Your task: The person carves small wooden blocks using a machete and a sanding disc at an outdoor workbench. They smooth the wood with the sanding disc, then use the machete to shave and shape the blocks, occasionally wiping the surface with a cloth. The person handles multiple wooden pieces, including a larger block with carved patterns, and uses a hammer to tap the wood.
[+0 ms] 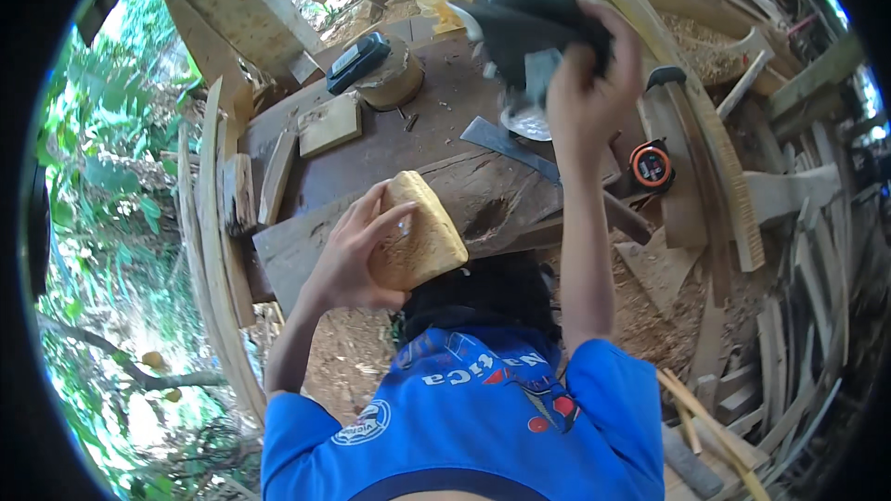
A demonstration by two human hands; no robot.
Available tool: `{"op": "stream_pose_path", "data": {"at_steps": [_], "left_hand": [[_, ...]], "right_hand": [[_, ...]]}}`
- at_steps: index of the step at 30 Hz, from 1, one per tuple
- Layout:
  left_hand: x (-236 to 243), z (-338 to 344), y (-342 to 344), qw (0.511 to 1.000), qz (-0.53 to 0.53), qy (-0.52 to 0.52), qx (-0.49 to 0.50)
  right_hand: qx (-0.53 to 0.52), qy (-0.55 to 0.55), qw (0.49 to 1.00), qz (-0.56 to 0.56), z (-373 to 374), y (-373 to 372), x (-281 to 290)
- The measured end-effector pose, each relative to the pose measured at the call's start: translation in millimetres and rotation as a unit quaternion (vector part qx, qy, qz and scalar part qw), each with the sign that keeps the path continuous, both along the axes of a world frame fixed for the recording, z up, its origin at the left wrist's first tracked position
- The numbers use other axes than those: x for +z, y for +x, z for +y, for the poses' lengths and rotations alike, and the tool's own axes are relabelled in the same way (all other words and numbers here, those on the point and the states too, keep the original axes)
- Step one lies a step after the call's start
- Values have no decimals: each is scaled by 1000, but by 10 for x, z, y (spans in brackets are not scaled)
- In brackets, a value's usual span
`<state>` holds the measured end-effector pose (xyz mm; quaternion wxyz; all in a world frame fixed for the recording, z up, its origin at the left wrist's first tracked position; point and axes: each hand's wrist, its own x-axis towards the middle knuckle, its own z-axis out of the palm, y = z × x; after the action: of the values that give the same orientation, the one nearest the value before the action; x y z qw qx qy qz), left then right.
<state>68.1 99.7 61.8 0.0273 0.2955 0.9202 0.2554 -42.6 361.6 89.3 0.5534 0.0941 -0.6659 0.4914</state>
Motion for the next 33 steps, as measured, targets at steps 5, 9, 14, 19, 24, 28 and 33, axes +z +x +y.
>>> {"op": "stream_pose_path", "data": {"at_steps": [5, 9, 14, 19, 24, 28, 33], "left_hand": [[-156, 51, -94, 1000, -3, -19, -2], [-165, 47, -183, 1000, 12, -21, -5], [-203, -4, -425, 997, 22, 57, -41], [-511, -68, -1124, 987, 9, 131, 93], [-760, -82, -1530, 990, 22, 19, 136], [-752, -66, -1631, 992, 15, 31, 125], [-748, 41, -1644, 991, 26, 8, 134]], "right_hand": [[-80, 195, 965, -155, -132, 46, 57], [14, 256, 935, -245, 390, 667, 28], [-132, 326, 862, -366, 1581, 1127, -7], [-147, 389, 704, -575, 2352, 1260, -393], [-136, 340, 661, -655, 1975, 1181, -461], [-137, 350, 689, -620, 2048, 1067, -642], [-133, 374, 713, -578, 2238, 948, -774]]}}
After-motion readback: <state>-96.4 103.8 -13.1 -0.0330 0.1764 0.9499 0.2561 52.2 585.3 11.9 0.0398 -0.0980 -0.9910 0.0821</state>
